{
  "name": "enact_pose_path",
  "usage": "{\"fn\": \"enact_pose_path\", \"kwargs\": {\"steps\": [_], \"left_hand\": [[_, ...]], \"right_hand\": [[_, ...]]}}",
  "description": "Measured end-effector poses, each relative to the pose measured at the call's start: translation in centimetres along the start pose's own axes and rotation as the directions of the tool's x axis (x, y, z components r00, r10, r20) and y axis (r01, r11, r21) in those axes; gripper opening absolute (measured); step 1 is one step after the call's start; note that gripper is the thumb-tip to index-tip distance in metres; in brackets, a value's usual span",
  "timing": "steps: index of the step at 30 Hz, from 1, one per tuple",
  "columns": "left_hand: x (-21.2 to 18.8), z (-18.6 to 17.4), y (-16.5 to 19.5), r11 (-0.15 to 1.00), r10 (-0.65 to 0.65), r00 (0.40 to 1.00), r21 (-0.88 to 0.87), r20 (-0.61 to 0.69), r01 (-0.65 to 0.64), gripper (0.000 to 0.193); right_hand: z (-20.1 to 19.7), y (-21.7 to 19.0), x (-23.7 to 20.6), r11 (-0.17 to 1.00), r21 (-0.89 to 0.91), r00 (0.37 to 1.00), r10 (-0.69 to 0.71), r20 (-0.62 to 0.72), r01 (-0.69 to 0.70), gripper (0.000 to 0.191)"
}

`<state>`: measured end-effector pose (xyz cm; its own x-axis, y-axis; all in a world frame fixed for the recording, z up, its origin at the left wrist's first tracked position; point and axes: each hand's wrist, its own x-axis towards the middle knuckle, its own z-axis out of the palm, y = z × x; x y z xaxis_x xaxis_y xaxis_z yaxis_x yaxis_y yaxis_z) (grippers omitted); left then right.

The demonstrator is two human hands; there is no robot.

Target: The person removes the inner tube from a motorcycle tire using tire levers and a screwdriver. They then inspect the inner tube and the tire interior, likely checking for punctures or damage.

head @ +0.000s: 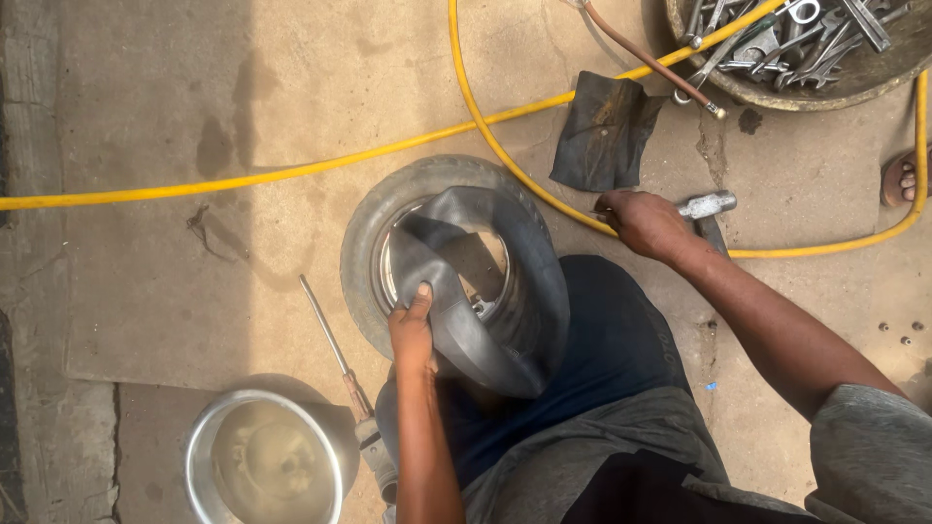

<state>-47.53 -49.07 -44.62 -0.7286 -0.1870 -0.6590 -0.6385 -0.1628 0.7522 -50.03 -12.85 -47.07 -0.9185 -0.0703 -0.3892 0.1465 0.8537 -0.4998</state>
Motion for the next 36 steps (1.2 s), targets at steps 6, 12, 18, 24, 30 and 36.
{"fn": "enact_pose_path", "kwargs": {"steps": [6, 12, 18, 24, 30, 36], "left_hand": [[2.7, -1.6, -2.3, 0.945, -0.177, 0.967, -0.243, 0.184, 0.219, 0.078], [3.4, -6.1, -6.9, 0.962, -0.269, 0.952, -0.012, 0.147, 0.274, 0.086], [5.4, -10.3, -11.1, 0.972, -0.225, 0.948, 0.115, 0.224, 0.203, 0.080], [6.6, -7.7, -9.9, 0.980, -0.200, 0.953, 0.045, 0.226, 0.195, 0.073], [3.3, -5.4, -5.4, 0.984, -0.054, 0.966, -0.153, 0.254, 0.096, 0.067], [-5.0, -5.4, -3.0, 0.798, 0.344, 0.888, -0.593, 0.305, -0.106, 0.061]], "right_hand": [[-3.7, 6.8, 12.2, 0.950, -0.301, 0.969, 0.008, -0.245, -0.084, 0.038], [-12.6, 11.2, 27.8, 0.722, -0.669, 0.698, -0.387, -0.603, -0.178, 0.028], [-14.4, 12.3, 32.3, 0.647, -0.719, 0.817, -0.256, -0.517, -0.253, 0.030], [-16.5, 10.8, 25.9, 0.728, -0.684, 0.826, -0.362, -0.432, -0.039, 0.028], [-19.5, 0.1, 11.6, 0.854, -0.426, 0.386, -0.516, -0.765, 0.298, 0.035], [-13.9, -16.7, -3.2, 0.493, -0.431, 0.198, -0.799, -0.567, 0.756, 0.040]]}}
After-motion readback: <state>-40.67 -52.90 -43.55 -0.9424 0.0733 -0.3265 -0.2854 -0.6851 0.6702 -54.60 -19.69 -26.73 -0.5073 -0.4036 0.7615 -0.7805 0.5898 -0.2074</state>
